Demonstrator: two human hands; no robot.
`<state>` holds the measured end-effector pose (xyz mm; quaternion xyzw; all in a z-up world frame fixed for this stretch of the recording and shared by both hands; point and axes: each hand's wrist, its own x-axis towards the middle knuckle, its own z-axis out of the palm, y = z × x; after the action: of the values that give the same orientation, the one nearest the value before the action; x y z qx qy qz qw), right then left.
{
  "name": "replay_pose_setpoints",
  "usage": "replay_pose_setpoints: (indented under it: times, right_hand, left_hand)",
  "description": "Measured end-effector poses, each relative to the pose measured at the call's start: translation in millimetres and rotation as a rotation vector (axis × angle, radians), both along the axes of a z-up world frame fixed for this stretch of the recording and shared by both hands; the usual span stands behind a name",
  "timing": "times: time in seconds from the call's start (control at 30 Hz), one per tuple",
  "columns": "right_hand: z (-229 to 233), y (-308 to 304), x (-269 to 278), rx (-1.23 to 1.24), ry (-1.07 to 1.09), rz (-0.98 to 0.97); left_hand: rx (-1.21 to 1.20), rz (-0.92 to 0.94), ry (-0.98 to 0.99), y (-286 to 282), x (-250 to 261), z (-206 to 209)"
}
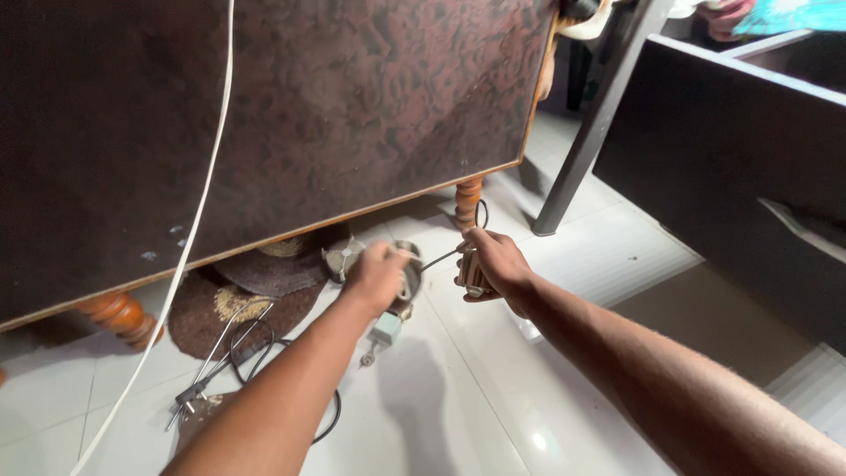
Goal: The person disassembles and reassembles small electrical components, including a motor and a light fixture, using a screwdriver and pliers. They work on the floor and place parts into a drawer.
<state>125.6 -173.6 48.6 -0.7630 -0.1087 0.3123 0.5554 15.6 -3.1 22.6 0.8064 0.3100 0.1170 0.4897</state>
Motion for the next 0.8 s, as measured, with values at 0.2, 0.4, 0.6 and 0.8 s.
replay_pose_setpoints:
  times: [0.2,0.4,0.6,0.8]
  right_hand:
    - [5,-22,6,-0.003,-0.022,0.011]
    - [18,-37,9,0.029,-0.017,-0.045]
    - [26,-49,12,0.099,-0.116,-0.074]
    - [42,-59,18,0.247,-0.137,-0.156]
  left_hand:
    - [0.024,0.239,-0.053,14,-7,8]
    - [-0.008,0.096,-0.041,-9,-4,17]
    - [-0.004,-0.127,-0.036,-47,15,30]
    - [0.291,-0.271,-0.064,-79,34,33]
